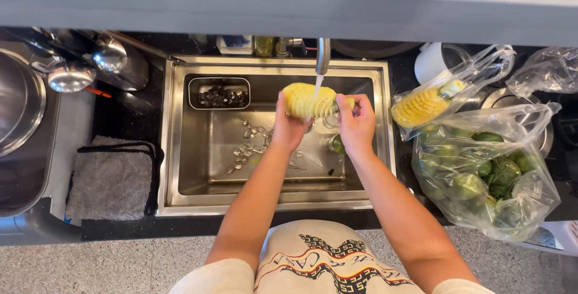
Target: Washing a peeled pineapple and wrapping it in plastic wrap.
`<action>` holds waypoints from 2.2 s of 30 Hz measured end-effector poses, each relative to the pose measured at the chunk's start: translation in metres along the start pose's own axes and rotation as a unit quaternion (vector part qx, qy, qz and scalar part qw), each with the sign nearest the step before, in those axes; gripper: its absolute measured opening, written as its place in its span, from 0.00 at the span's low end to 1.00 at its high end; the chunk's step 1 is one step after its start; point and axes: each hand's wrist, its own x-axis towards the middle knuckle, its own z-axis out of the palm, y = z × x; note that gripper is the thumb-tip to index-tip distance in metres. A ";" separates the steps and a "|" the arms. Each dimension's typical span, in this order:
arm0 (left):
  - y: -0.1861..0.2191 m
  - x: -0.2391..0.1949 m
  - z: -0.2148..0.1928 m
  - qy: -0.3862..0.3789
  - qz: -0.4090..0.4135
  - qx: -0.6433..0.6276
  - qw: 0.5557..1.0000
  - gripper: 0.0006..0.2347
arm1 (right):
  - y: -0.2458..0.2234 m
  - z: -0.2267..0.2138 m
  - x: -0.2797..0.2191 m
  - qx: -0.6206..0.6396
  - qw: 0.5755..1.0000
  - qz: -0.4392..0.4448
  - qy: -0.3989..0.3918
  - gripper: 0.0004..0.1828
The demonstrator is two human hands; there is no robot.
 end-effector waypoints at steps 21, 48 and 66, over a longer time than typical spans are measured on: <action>-0.001 0.001 0.060 0.046 0.003 -0.015 0.999 0.22 | 0.038 -0.004 -0.056 -0.101 0.994 -0.028 -0.013 0.11; 0.052 -0.068 0.136 -0.225 0.370 0.502 0.748 0.10 | 0.064 0.003 -0.028 -0.020 0.973 0.094 -0.212 0.22; 0.055 -0.021 0.111 -0.115 0.154 0.367 0.910 0.10 | 0.065 -0.004 -0.015 -0.033 0.973 0.054 -0.223 0.24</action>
